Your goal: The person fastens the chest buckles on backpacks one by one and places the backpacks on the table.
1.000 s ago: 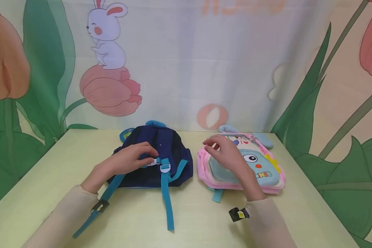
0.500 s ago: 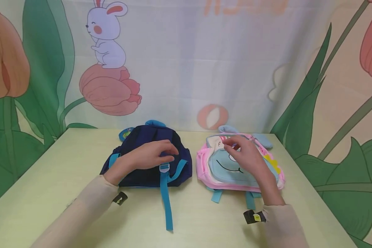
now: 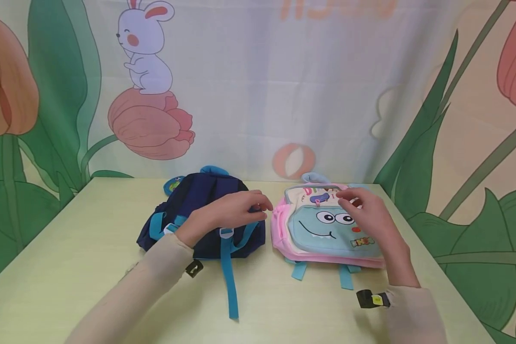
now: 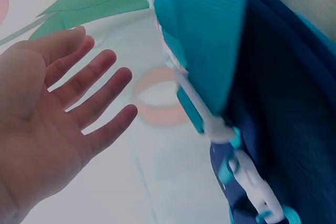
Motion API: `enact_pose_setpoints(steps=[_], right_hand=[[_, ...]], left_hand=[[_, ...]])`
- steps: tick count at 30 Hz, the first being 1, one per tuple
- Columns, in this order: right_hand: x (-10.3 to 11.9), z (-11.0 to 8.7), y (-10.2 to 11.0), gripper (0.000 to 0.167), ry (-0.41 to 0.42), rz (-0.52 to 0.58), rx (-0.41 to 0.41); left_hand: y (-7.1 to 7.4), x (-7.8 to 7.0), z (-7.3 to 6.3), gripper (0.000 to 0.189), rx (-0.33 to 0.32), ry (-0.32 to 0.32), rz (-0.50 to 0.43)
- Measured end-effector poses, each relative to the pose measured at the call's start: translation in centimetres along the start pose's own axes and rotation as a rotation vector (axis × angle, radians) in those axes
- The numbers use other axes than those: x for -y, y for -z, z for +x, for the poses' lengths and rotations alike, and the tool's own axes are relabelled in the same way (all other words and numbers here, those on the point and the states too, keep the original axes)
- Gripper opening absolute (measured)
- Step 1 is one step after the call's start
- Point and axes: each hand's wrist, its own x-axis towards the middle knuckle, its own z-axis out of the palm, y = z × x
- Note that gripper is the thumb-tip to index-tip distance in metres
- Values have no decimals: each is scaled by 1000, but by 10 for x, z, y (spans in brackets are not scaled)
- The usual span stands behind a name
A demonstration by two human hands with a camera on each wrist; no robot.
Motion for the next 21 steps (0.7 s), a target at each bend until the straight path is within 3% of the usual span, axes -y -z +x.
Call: enact_pose_setpoints(steps=[9,21], right_hand=[[-23,3,9,52,-64,3,28],[-67,0,5,57,-174,42,68]], left_hand=[[-10,-13,24,35,67,-3,-51],[-43,-19,44,49,93,59,-90]])
